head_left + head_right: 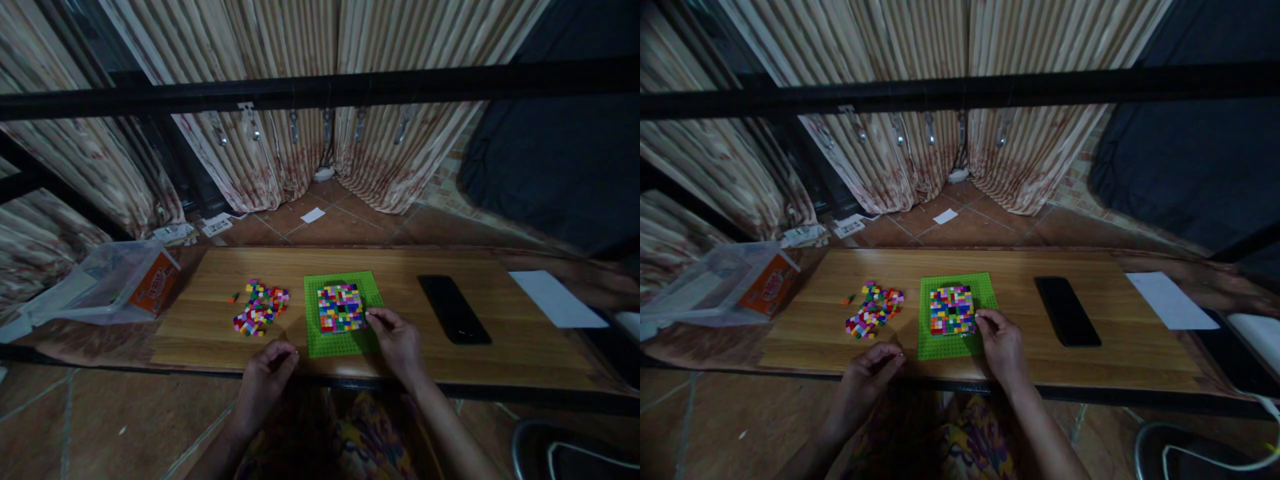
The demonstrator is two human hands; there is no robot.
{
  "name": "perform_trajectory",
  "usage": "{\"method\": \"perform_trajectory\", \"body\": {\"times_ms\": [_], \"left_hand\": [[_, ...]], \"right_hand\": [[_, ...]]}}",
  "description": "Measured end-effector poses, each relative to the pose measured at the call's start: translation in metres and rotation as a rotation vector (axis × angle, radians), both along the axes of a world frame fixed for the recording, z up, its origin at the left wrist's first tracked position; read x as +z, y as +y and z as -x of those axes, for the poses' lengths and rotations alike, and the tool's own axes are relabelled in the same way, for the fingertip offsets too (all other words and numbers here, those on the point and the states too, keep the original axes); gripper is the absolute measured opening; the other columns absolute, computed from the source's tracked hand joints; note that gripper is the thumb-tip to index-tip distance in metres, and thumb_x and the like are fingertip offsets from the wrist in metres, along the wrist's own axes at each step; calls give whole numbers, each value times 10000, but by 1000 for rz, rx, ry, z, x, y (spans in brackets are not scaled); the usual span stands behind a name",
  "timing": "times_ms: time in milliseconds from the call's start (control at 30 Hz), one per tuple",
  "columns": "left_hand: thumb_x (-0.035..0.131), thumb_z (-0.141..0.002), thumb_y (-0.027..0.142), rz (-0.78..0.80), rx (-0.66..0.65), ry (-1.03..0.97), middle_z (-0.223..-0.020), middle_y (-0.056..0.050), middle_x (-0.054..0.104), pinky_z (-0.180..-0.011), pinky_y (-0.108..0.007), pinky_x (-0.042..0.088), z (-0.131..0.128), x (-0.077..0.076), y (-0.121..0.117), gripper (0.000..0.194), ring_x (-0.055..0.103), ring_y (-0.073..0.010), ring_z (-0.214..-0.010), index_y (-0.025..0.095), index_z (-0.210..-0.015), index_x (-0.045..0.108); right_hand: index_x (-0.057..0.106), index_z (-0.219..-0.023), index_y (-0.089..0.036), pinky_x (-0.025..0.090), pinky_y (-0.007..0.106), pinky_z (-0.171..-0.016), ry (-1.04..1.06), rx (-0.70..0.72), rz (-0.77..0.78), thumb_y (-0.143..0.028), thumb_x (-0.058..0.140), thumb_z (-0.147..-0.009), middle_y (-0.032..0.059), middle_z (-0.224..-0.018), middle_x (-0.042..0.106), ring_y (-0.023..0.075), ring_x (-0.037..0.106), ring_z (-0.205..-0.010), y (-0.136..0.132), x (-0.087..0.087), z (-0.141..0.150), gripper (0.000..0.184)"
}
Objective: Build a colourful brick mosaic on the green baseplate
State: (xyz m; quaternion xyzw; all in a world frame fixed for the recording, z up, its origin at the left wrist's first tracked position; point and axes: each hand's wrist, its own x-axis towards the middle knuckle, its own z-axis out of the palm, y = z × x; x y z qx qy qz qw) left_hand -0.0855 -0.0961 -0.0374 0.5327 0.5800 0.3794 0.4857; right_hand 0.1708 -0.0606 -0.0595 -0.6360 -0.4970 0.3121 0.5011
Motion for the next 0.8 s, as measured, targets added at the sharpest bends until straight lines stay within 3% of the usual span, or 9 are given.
{"method": "perform_trajectory", "body": {"times_ms": [267, 567, 800], "left_hand": [[650, -767, 322, -46, 30, 60, -784, 5, 686, -708, -214, 486, 4, -11, 4, 138, 630, -151, -765, 195, -807, 685], [641, -770, 342, -23, 44, 83, -799, -1, 699, -716, -233, 503, 3, -10, 5, 167, 646, -165, -779, 195, -832, 690], [664, -729, 313, -71, 116, 57, -831, -22, 701, -739, -266, 521, -4, -4, 17, 185, 656, -179, -799, 180, -858, 660]], "right_hand": [[741, -844, -247, 476, 343, -788, -58, 52, -156, -357, 630, -799, 44, -881, 651, 196, 605, -861, 15, -6, 6, 162], [760, -814, -258, 476, 330, -757, 103, 16, -73, -348, 702, -730, 35, -885, 673, 190, 612, -849, 17, -12, 6, 136], [759, -743, -238, 492, 336, -733, 304, 8, 66, -333, 774, -607, 30, -810, 733, 193, 649, -770, 21, -1, 6, 167]]}}
